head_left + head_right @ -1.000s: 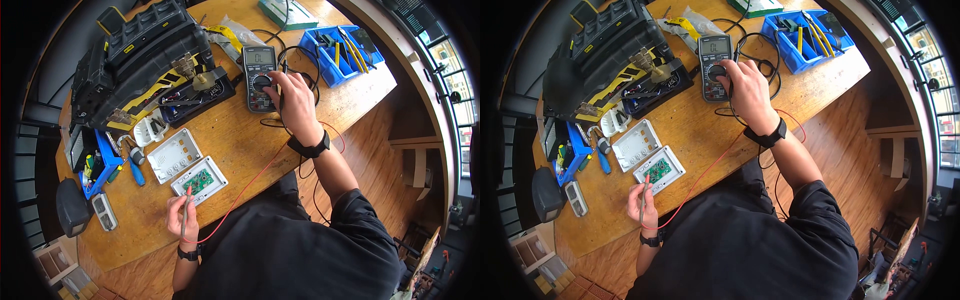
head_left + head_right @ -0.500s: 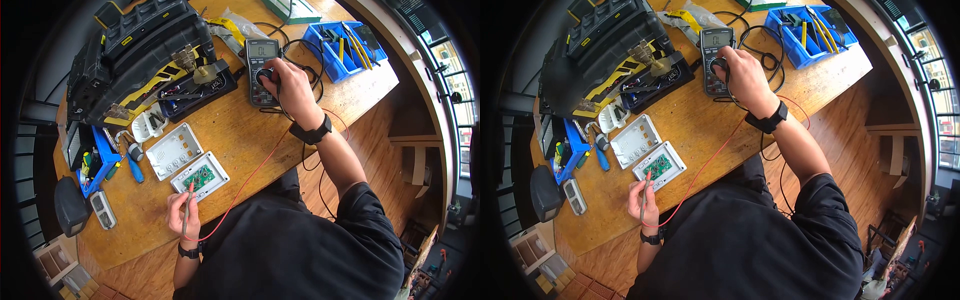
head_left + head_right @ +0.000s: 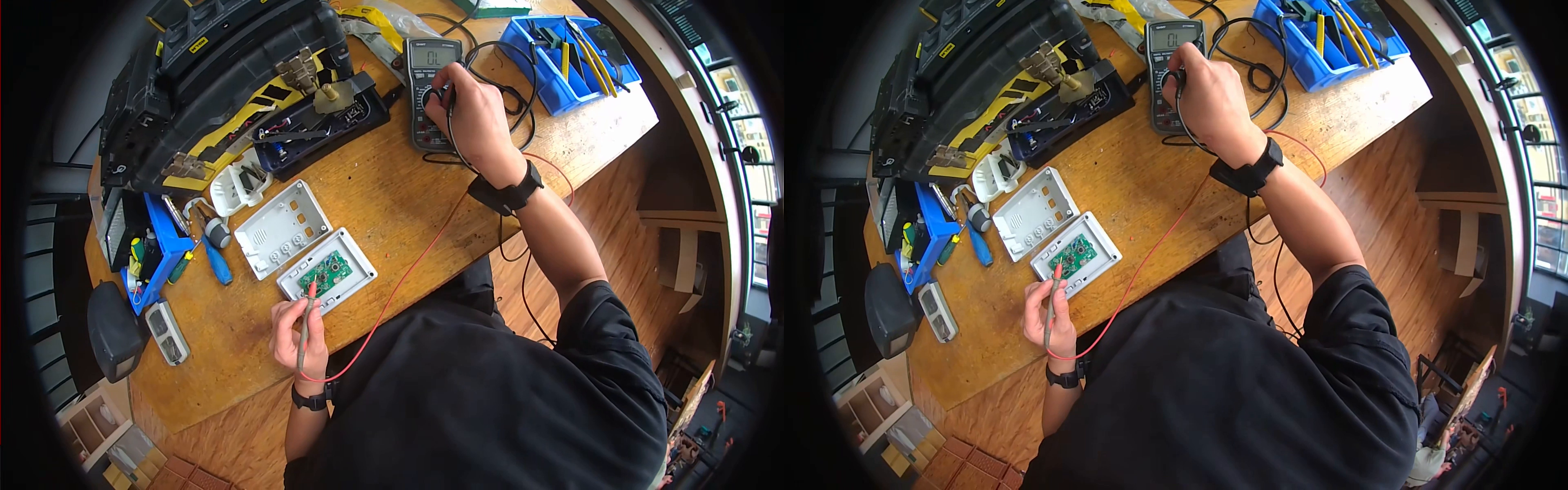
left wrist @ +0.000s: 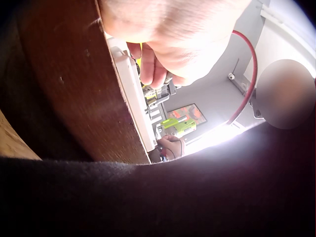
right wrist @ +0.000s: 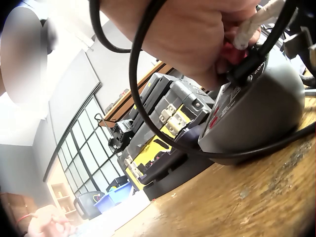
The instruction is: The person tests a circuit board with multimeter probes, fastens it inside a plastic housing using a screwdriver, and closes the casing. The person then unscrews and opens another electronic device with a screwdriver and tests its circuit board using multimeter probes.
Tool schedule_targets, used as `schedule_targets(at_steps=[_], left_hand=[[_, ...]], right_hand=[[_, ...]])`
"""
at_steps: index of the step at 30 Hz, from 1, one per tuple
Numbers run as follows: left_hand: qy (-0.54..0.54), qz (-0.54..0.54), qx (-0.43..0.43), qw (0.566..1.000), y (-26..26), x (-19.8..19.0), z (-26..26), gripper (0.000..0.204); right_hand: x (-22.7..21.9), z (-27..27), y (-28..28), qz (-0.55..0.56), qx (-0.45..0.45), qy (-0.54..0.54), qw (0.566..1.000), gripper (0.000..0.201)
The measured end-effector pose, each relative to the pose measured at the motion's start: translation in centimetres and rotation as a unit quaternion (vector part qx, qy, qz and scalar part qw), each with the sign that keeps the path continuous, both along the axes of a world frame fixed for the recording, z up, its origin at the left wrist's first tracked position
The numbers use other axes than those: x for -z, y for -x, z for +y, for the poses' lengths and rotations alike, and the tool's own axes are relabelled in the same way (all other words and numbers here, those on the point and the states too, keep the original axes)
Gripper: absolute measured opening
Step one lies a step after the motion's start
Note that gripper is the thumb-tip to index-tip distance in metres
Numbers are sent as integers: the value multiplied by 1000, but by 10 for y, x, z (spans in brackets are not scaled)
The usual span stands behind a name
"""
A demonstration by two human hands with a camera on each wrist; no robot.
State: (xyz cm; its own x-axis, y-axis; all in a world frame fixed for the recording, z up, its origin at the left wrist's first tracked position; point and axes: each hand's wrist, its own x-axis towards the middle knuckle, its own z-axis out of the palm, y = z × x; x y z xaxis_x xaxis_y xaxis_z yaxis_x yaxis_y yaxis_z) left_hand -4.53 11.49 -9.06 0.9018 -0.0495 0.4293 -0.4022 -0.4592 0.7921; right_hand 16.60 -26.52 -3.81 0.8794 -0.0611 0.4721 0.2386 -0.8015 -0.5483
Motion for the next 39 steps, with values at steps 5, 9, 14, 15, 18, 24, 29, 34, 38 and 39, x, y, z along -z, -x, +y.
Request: schedule_targets(at_steps=[5,9,14,15,18,24,29,34,38,39], left_hand=[[-8,4,-3,1000,2,-2,1,23],[4,-3,-7,1000,1,0,0,22],[-11,-5,-3,1000,1,-2,0,23],[-11,-5,-3,1000,1,-2,1,23],[-12,-12,-3,1000,0,-1,0,23],[-9,-11,-6,1000,-1,-6,-3,22],[13,-6,-28,999,-3,-6,-7,21],[5,-6,-31,999,-2,-7,-7,21],[22,-1,-36,999,-1,-2,-6,21],[22,0,-36,999,0,-1,-4,21]], right_hand=[[3,1,1,-9,0,-2,1000,24],[-3,2,5,6,3,-7,1000,23],[5,3,-2,10,20,14,1000,24],[6,4,-1,11,20,14,1000,24],[2,6,3,-3,23,15,1000,24],[-9,-1,21,-8,13,-29,999,39],[-8,-4,25,-19,-5,-38,999,42],[-6,1,23,-20,-2,-29,999,42],[-6,3,24,-32,-11,-18,999,37],[-6,3,25,-36,-18,-17,999,35]])
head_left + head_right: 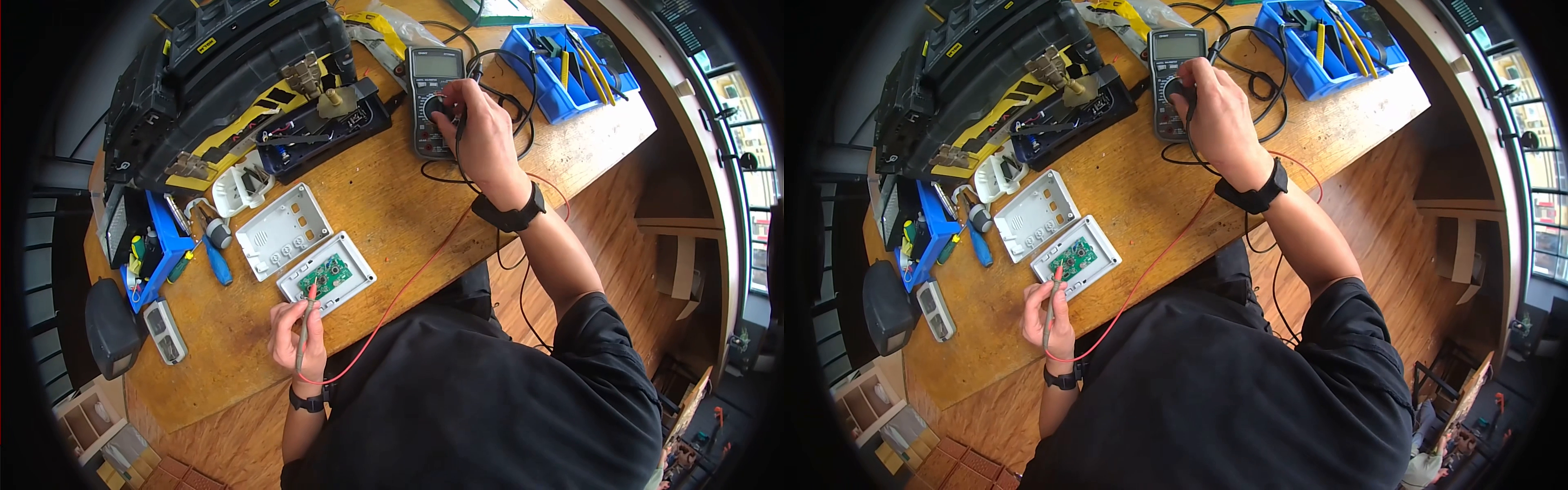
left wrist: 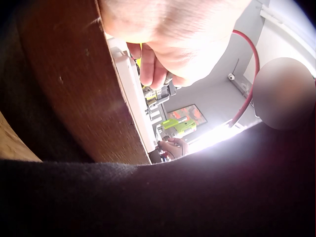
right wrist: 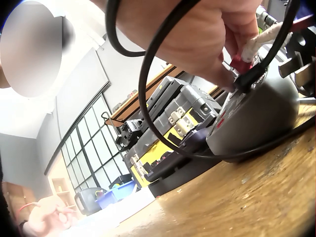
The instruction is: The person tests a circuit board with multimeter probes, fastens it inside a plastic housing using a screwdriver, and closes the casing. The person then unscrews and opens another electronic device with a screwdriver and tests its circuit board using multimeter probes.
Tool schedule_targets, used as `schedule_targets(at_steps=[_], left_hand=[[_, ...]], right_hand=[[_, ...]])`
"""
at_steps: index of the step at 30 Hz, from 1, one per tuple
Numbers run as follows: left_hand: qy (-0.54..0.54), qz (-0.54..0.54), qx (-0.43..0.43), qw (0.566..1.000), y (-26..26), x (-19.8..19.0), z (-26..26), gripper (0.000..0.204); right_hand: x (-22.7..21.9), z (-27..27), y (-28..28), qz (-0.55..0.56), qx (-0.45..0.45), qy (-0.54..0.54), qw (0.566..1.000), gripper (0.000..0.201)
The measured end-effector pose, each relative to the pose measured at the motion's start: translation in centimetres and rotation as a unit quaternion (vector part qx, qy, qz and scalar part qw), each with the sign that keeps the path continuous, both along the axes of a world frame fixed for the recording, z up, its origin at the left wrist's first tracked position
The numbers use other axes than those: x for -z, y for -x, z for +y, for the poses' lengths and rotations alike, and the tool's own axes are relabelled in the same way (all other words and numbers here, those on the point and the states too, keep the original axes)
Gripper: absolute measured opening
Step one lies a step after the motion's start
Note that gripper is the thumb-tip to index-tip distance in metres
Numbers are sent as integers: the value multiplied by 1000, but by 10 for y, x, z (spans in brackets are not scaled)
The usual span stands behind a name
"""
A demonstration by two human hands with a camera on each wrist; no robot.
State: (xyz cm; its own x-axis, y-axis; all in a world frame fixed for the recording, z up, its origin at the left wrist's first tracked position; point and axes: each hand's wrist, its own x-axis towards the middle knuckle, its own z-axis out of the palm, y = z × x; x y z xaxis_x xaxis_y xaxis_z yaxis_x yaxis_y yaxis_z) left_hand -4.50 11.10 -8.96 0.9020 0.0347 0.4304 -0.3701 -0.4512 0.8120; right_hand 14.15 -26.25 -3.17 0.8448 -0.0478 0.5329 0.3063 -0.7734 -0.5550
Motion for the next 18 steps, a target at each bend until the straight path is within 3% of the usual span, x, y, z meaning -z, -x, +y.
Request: schedule_targets(at_steps=[2,18], left_hand=[[-25,-1,34,999,0,0,4,23],[-30,5,35,999,0,-3,3,22]], right_hand=[[2,1,0,-8,-12,5,1000,32],[-11,-31,-17,-8,-145,103,984,20]])
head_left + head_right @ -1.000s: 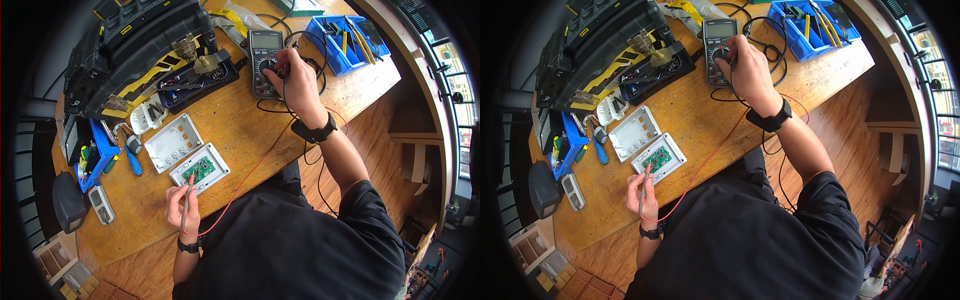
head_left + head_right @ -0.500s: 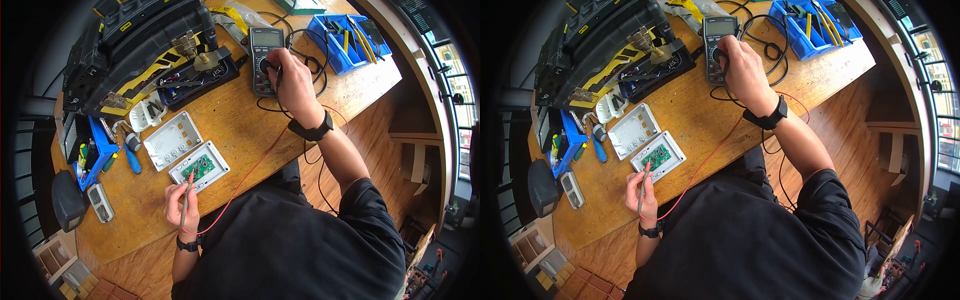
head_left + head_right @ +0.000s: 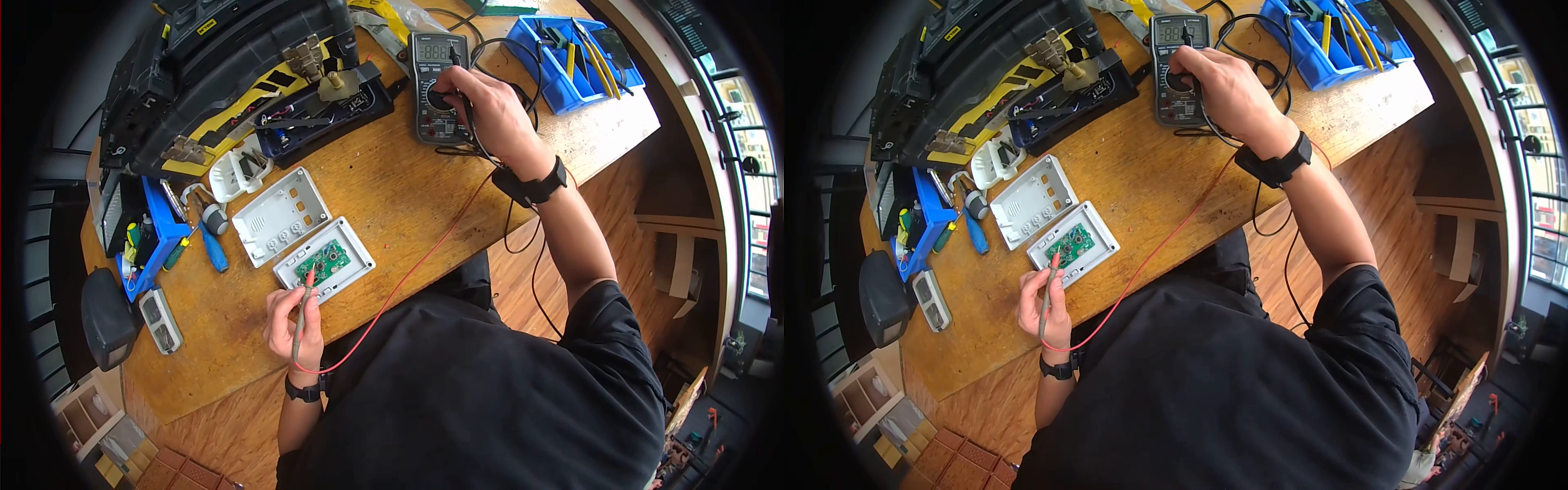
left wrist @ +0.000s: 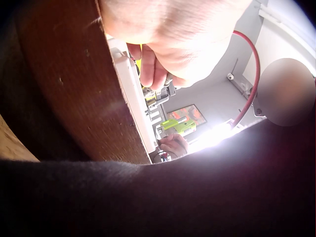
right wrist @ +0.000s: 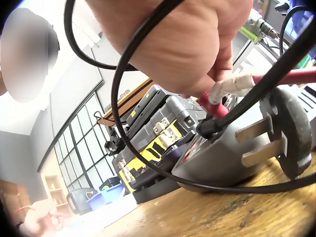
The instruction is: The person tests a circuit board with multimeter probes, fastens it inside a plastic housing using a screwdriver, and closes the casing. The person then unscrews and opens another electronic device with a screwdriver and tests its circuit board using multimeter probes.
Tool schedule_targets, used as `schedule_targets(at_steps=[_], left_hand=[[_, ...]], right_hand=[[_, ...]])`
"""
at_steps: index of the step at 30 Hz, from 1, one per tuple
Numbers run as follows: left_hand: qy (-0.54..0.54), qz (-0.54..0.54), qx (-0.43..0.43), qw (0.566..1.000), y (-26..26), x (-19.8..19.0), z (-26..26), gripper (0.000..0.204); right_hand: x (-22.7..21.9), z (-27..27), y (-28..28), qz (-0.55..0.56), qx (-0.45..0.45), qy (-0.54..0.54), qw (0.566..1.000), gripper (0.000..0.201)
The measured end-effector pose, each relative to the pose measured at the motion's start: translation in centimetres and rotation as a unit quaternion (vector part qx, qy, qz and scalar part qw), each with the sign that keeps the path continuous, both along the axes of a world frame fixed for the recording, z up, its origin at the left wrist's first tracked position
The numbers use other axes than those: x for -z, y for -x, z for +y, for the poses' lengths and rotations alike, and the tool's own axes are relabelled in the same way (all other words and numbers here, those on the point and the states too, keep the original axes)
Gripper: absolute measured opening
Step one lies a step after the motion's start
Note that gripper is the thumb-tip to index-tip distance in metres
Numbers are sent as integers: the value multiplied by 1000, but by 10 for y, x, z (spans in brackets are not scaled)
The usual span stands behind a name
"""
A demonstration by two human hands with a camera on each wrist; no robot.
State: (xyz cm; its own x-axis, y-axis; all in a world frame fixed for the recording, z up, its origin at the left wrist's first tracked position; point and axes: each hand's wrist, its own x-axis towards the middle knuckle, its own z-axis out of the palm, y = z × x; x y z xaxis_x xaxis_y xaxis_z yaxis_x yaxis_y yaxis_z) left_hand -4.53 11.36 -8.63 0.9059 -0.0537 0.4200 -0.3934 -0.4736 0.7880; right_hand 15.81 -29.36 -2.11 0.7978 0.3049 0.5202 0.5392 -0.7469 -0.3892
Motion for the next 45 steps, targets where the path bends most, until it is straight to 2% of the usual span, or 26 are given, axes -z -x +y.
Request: schedule_targets(at_steps=[5,11,16,18,20,22,23,24,25,26,27,28,30,33,37,39,40,45], left_hand=[[-1,4,-1,1000,0,-1,0,22],[5,4,-5,1000,0,-3,-2,21],[16,-11,-15,1000,-4,0,-5,22],[12,-16,-42,999,-4,0,-7,23],[3,-45,-27,999,-7,-4,-8,25],[16,-51,-24,998,-8,-8,-9,27],[15,-52,-18,998,-9,-11,-9,28],[18,-56,-5,998,-10,-12,-8,29],[10,-53,2,999,-8,-12,-7,28],[9,-51,-3,999,-8,-12,-6,28],[15,-55,-1,998,-8,-11,-7,28],[21,-57,1,998,-7,-11,-7,28],[27,-44,-3,999,-5,-12,-7,27],[37,-38,3,999,-5,-12,-7,28],[43,-48,15,998,-5,-9,-7,32],[46,-59,20,997,-5,-10,-7,33],[30,-61,11,998,-2,-11,-6,33],[31,-38,33,998,-10,-13,-11,30]], right_hand=[[-3,-2,-2,6,-29,-5,1000,17],[-3,0,1,26,-16,-5,1000,13],[-6,1,6,-6,-16,-10,1000,17],[-12,11,14,-60,-10,-16,998,29],[-22,25,34,-11,4,-58,998,42],[-34,40,55,-8,-89,-73,993,61],[-33,53,70,44,-110,-91,989,78],[-27,62,82,64,-146,-81,984,79],[-19,74,93,92,-183,-99,974,69],[-18,86,106,163,-203,-93,961,51],[-3,100,116,179,-218,-128,951,40],[1,112,122,195,-215,-131,948,36],[18,134,136,213,-177,-235,932,31],[31,140,137,247,-186,-214,927,25],[36,139,136,221,-223,-220,924,22],[32,134,135,264,-232,-197,915,20],[39,138,131,189,-269,-225,917,22],[34,133,131,204,-300,-229,903,27]])
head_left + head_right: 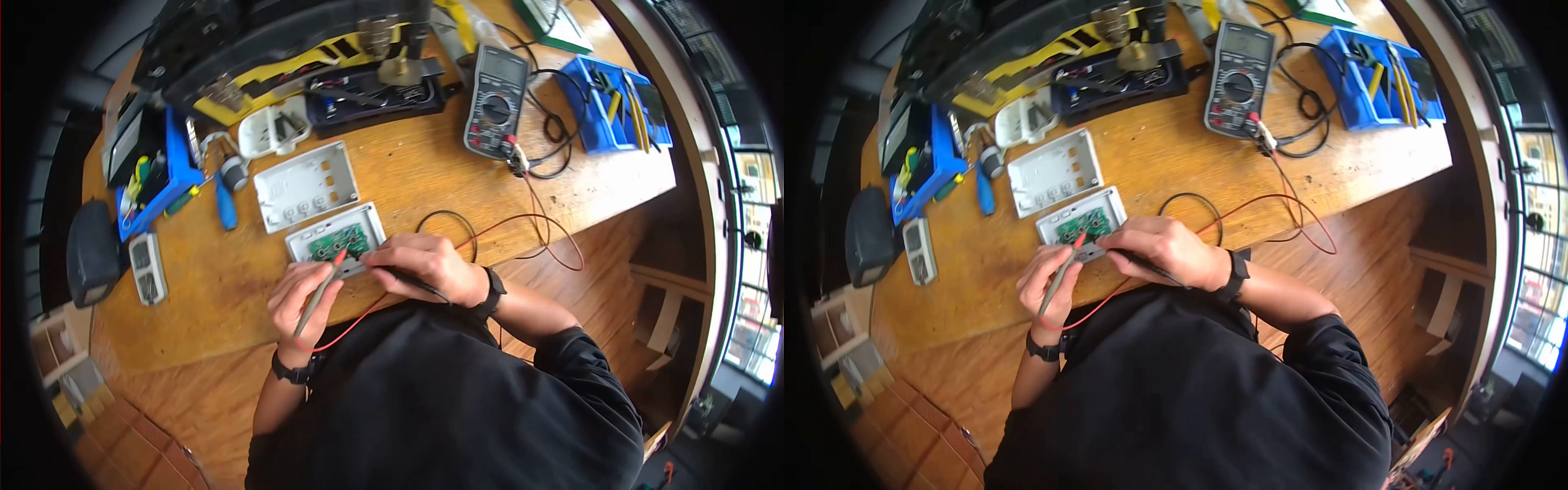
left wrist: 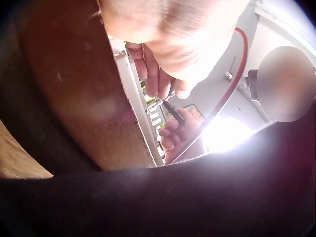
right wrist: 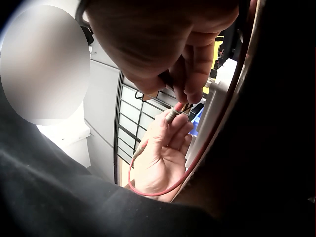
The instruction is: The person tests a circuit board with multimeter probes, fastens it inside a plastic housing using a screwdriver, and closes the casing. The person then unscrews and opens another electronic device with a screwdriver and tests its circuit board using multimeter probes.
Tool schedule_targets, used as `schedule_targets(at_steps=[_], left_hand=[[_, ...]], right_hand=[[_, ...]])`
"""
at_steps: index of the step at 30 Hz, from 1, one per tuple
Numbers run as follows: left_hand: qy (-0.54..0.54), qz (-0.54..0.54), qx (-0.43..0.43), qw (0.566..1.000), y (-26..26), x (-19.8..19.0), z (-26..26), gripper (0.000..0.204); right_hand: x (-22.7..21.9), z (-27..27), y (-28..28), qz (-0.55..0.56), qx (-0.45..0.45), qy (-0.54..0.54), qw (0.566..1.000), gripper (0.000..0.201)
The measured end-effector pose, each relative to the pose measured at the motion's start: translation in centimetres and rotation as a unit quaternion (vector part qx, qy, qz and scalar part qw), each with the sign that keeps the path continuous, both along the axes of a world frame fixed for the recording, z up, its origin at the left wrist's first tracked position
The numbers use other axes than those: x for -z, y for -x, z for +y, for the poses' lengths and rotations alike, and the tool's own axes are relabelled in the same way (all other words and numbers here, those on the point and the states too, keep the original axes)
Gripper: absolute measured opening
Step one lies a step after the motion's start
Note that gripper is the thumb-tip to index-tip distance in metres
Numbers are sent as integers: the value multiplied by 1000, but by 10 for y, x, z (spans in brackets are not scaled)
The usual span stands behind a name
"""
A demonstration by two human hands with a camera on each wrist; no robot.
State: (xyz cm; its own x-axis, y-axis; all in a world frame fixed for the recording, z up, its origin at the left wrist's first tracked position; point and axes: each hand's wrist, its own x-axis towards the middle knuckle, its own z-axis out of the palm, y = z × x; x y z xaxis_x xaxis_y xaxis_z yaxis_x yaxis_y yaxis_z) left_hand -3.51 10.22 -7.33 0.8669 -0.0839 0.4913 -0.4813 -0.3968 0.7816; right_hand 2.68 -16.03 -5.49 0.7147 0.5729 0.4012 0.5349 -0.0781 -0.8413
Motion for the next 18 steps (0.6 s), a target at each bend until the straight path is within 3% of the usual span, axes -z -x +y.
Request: schedule_targets(at_steps=[18], left_hand=[[-16,29,7,999,4,2,4,29]], right_hand=[[17,-1,-1,-50,-9,-54,997,30]])
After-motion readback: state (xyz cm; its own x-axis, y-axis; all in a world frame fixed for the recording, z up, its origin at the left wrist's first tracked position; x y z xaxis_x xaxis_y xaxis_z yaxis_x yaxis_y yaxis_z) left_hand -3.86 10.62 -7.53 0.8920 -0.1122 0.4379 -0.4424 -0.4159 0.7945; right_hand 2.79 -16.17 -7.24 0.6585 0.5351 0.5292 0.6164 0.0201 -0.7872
